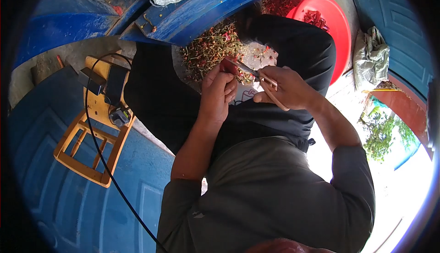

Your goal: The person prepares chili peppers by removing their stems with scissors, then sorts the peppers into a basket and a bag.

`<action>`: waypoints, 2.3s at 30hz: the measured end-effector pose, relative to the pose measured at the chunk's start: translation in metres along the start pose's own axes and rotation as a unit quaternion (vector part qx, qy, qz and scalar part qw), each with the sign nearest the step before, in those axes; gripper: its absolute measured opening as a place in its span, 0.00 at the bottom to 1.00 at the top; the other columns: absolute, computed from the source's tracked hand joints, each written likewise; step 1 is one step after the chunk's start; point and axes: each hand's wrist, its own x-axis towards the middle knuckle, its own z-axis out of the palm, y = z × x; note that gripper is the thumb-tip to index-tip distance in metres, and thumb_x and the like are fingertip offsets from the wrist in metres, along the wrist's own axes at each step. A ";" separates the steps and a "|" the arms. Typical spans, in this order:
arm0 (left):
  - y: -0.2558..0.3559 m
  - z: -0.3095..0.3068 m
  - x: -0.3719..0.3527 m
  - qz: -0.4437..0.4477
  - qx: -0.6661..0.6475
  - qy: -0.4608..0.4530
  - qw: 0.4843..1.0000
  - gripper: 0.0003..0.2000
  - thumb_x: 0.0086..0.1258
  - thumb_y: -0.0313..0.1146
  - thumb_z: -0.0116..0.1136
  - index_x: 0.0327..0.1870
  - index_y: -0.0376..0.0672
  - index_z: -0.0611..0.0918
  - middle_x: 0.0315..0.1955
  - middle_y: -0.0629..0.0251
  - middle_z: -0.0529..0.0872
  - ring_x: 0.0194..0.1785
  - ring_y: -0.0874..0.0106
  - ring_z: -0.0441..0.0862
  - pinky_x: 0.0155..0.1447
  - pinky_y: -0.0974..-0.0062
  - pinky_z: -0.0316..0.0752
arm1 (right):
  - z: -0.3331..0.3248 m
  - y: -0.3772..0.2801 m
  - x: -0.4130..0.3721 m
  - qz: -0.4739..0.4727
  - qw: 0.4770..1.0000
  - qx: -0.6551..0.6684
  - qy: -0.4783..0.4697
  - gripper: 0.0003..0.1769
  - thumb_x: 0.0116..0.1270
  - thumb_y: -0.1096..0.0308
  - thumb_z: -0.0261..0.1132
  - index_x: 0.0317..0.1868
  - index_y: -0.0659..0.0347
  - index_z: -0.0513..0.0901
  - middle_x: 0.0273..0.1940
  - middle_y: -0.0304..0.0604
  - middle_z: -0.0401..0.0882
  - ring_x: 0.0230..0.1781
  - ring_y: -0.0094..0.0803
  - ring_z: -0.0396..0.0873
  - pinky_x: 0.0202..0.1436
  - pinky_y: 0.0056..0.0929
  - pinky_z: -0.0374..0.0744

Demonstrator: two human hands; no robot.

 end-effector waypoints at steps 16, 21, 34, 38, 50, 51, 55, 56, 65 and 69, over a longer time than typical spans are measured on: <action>-0.005 -0.004 0.000 -0.001 -0.006 0.011 1.000 0.05 0.71 0.27 0.48 0.41 0.42 0.77 0.18 0.76 0.66 0.18 0.84 0.59 0.24 0.83 0.56 | -0.008 -0.020 0.011 -0.007 0.975 -0.213 0.067 0.30 0.62 0.38 0.71 0.47 0.59 0.85 0.39 0.45 0.86 0.39 0.43 0.86 0.47 0.41 0.77; -0.004 -0.003 0.000 -0.004 -0.003 0.011 1.000 0.04 0.71 0.27 0.48 0.40 0.43 0.77 0.17 0.76 0.65 0.18 0.84 0.58 0.23 0.84 0.56 | -0.012 -0.017 0.010 -0.013 0.974 -0.220 0.057 0.30 0.61 0.39 0.71 0.47 0.59 0.85 0.38 0.45 0.87 0.37 0.45 0.86 0.46 0.42 0.77; -0.006 -0.003 -0.001 -0.008 0.017 0.005 1.000 0.04 0.71 0.27 0.48 0.41 0.43 0.76 0.18 0.76 0.65 0.18 0.85 0.58 0.23 0.84 0.56 | 0.002 0.007 -0.001 -0.014 0.981 -0.142 0.132 0.15 0.63 0.57 0.76 0.32 0.57 0.80 0.19 0.38 0.73 0.18 0.36 0.74 0.30 0.32 0.73; -0.001 0.005 -0.005 -0.002 0.014 0.016 1.000 0.04 0.70 0.27 0.49 0.40 0.44 0.76 0.19 0.77 0.66 0.18 0.86 0.58 0.22 0.85 0.55 | -0.005 0.008 -0.013 0.056 0.978 0.074 0.184 0.14 0.67 0.63 0.75 0.35 0.61 0.79 0.22 0.32 0.72 0.22 0.16 0.69 0.30 0.23 0.71; -0.012 -0.007 -0.004 0.031 0.049 -0.007 0.998 0.04 0.68 0.27 0.49 0.39 0.44 0.77 0.17 0.79 0.66 0.16 0.85 0.59 0.19 0.85 0.54 | -0.273 0.014 0.062 0.047 0.911 0.072 0.403 0.21 0.71 0.50 0.66 0.35 0.63 0.86 0.28 0.38 0.84 0.25 0.22 0.78 0.30 0.23 0.75; -0.013 -0.010 -0.003 0.030 0.057 0.006 0.998 0.04 0.68 0.27 0.49 0.38 0.44 0.77 0.17 0.79 0.66 0.16 0.85 0.60 0.19 0.85 0.54 | -0.295 0.016 0.077 0.082 0.905 0.073 0.412 0.20 0.69 0.51 0.68 0.34 0.63 0.86 0.28 0.39 0.84 0.25 0.22 0.79 0.30 0.22 0.75; -0.010 -0.012 -0.003 0.040 0.072 0.016 0.997 0.02 0.69 0.29 0.49 0.39 0.45 0.75 0.17 0.78 0.65 0.16 0.83 0.59 0.20 0.82 0.56 | -0.320 0.017 0.104 0.010 0.889 0.209 0.407 0.18 0.66 0.54 0.72 0.35 0.63 0.86 0.28 0.38 0.82 0.26 0.23 0.78 0.33 0.26 0.79; -0.009 -0.011 -0.003 0.034 0.079 0.021 0.996 0.03 0.69 0.28 0.49 0.39 0.45 0.75 0.17 0.78 0.65 0.16 0.83 0.59 0.20 0.81 0.55 | -0.316 0.018 0.103 -0.006 0.870 0.135 0.474 0.18 0.66 0.54 0.71 0.37 0.63 0.86 0.30 0.39 0.83 0.27 0.24 0.79 0.35 0.28 0.81; -0.018 -0.009 -0.002 0.021 0.109 0.035 0.993 0.06 0.72 0.29 0.48 0.45 0.45 0.76 0.17 0.78 0.64 0.17 0.84 0.60 0.20 0.81 0.55 | 0.017 -0.023 0.023 -0.078 0.974 0.147 0.153 0.37 0.63 0.53 0.76 0.67 0.63 0.77 0.52 0.53 0.85 0.47 0.35 0.86 0.50 0.34 0.83; -0.030 -0.016 -0.009 0.015 0.136 0.050 0.989 0.08 0.73 0.29 0.48 0.49 0.44 0.78 0.18 0.79 0.64 0.17 0.85 0.60 0.21 0.83 0.54 | 0.061 -0.006 0.027 -0.134 0.949 0.181 0.221 0.22 0.66 0.63 0.74 0.58 0.63 0.84 0.46 0.47 0.87 0.43 0.29 0.86 0.45 0.28 0.82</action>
